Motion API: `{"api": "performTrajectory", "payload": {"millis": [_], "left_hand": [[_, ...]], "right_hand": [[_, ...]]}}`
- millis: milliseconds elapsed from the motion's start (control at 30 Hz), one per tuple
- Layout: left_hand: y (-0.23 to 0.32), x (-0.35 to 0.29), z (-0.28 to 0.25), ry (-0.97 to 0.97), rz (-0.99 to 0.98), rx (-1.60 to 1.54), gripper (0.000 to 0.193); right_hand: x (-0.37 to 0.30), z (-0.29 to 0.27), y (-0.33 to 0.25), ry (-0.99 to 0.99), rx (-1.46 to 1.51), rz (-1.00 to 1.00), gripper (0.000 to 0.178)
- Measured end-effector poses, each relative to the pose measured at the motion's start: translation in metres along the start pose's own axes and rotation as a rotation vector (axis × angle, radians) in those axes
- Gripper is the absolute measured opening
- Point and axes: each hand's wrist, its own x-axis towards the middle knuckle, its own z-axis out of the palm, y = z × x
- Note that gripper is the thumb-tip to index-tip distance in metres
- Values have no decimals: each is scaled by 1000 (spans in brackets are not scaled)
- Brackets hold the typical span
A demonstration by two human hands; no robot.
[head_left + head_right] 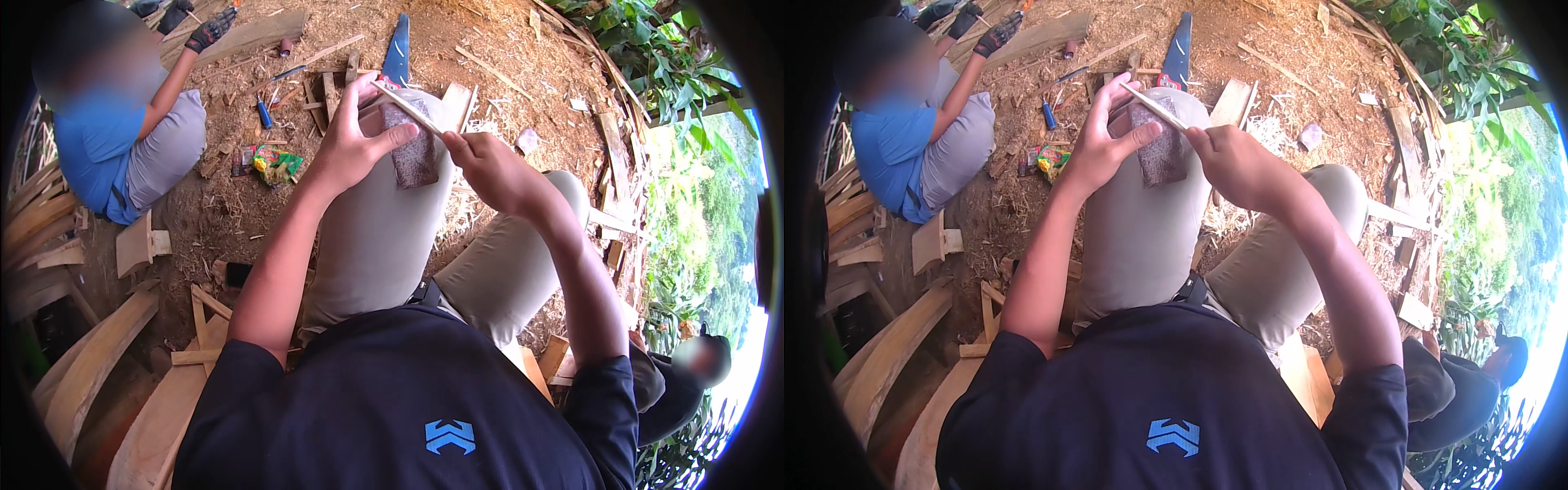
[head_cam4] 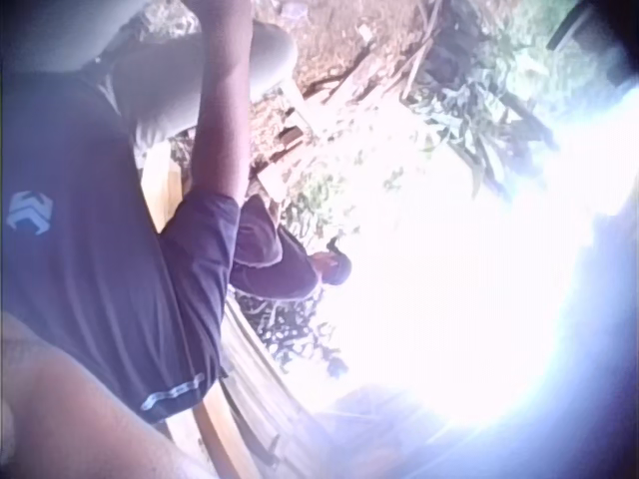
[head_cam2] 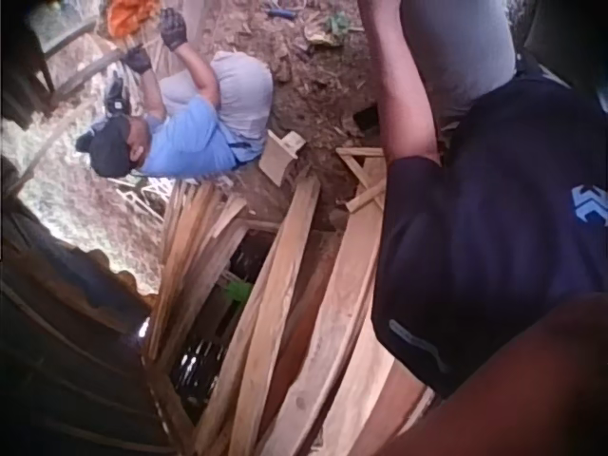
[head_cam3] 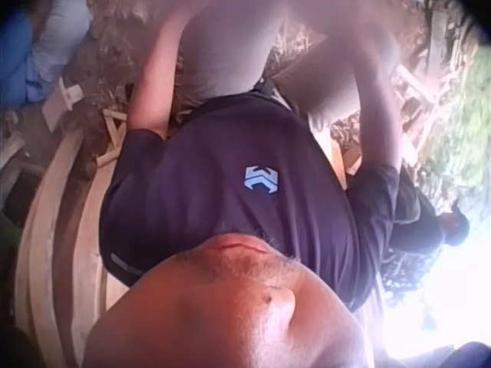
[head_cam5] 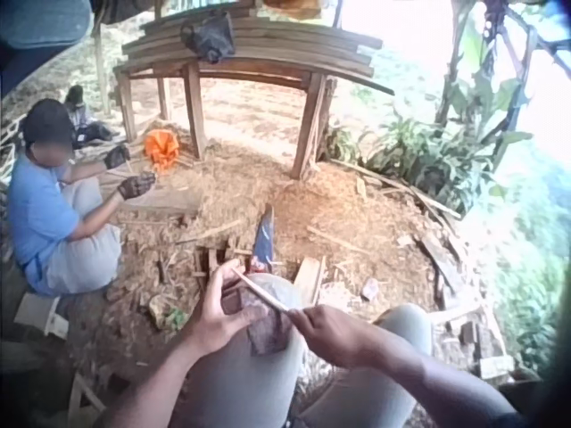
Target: The person sits on the ground and uses a knife to sharpen thin wooden sticks. They hold the sticks against a sanding block and rub them back and forth to smooth the surface, then inspect the sharpened tips. The person handles multiple sticks one by one, rotating them to work on different sides.
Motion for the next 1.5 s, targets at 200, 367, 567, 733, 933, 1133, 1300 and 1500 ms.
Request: {"api": "performTrajectory", "payload": {"millis": [200, 367, 567, 733, 933, 1133, 1300, 1500], "left_hand": [[7, -2, 5, 11, 1, 26, 99], [-3, -2, 0, 15, 17, -2, 101], [6, -1, 6, -22, 1, -6, 103], [3, -3, 2, -1, -1, -30, 106], [2, 8, 10, -11, 3, 1, 110], [2, 0, 7, -1, -19, -5, 109], [-2, -2, -1, -3, -24, 1, 107], [2, 8, -3, -2, -26, 8, 106]], "right_hand": [[2, 3, 36, -113, 275, 59, 56], [7, 4, 23, -190, 434, 121, 51], [-3, 7, 31, 2, 152, 32, 51], [-17, 27, 7, 258, -157, -134, 45], [-6, 34, 1, 433, -302, -107, 43], [-28, 51, 5, 519, -476, -51, 37], [-23, 60, -6, 585, -518, -93, 37], [-3, 56, 5, 682, -472, -195, 38]]}}
